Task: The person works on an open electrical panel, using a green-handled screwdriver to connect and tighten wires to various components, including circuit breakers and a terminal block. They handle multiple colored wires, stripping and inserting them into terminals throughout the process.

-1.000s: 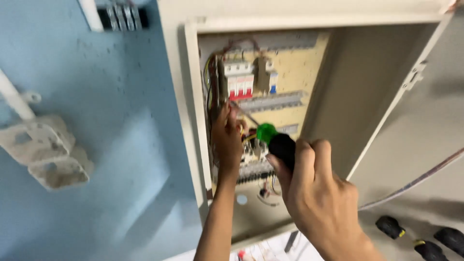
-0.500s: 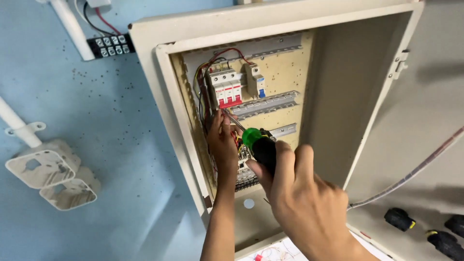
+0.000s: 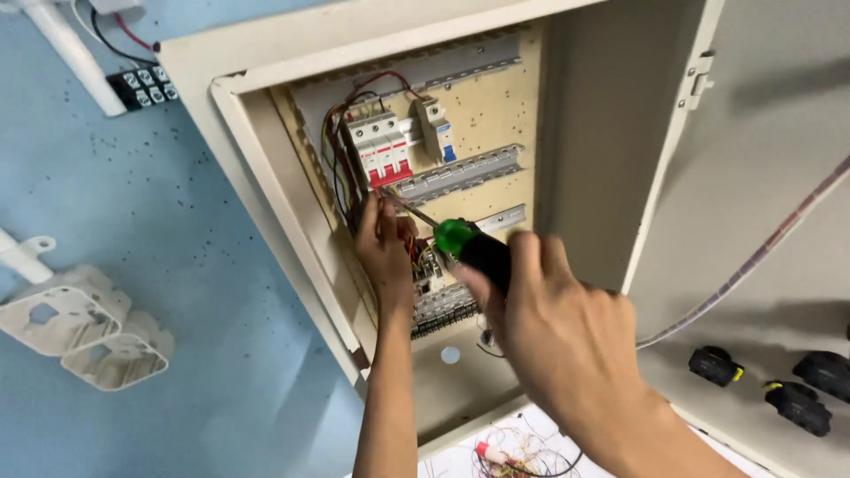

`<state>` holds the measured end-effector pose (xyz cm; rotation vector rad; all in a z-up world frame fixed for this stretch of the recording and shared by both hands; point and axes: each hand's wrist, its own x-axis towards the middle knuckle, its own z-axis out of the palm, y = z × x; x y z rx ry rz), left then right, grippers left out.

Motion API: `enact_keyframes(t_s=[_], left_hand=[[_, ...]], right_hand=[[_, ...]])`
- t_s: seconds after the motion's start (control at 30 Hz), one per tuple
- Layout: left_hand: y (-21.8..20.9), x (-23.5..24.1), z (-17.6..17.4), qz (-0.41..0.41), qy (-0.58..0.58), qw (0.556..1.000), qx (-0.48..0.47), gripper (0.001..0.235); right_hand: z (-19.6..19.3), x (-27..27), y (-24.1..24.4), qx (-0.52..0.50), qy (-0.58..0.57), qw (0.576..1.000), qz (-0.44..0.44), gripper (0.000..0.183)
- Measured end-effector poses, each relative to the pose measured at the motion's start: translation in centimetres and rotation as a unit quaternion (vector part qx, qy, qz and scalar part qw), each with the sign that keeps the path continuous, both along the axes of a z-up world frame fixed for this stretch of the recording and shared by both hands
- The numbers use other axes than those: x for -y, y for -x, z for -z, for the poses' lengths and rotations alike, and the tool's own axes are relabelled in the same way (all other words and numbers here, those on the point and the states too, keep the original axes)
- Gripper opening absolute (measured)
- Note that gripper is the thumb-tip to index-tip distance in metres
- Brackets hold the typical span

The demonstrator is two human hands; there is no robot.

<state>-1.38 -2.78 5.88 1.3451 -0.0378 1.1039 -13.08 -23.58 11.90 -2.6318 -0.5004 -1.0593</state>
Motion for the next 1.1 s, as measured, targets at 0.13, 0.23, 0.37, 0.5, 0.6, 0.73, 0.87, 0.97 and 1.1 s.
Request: enact_keyframes(t_s=[0.13,0.23,0.37,0.5,0.6,0.73,0.87,0.97,1.1], left_hand=[[-0.2,0.0,0.0,0.025,0.038,0.999,0.023,0.034],[-1.0,-0.6,0.2,-0.012,-0.006,1.000,0.014,0.036],[-1.5,-1.2,0.6,-0.082,-0.058,0.994,-0.052,0.049],[-3.5,-2.6,2.3,-0.097,-0.057,0.994,-0.016,0.046],[-4.0,-3.6,3.2,-0.079,-0.110,0.990,0.047,0.042],[-5.0,-5.3,4.5,0.015,-0.106,0.991,0.075,0.041],[0.5,-0.6,1.9,-0.052,-0.038,0.998,-0.013,0.046],[1.6,0.5,1.4,-0.145,-0.062,0.987,-0.037,0.038],[0.4,0.0,2.1,-0.186,-0.085,0.979,0.005,0.026]], right_hand=[[-2.2,0.9,1.7,-0.190,-0.035,0.970,-0.145,0.051],[-0.5,0.5,1.5,-0.058,0.045,0.977,-0.199,0.071],[0.1,0.0,1.5,0.271,0.111,0.948,-0.126,0.044],[0.0,-1.0,1.8,0.286,0.050,0.954,-0.076,0.028],[1.0,-2.2,1.9,0.224,-0.006,0.970,-0.098,0.042],[0.8,-2.4,2.4,0.249,-0.028,0.963,-0.101,0.048],[0.9,1.0,2.2,0.192,-0.088,0.965,-0.156,0.044],[2.6,5.4,2.7,0.044,-0.227,0.967,-0.105,0.046],[7.2,9.9,1.0,-0.309,-0.459,0.831,0.051,0.044]])
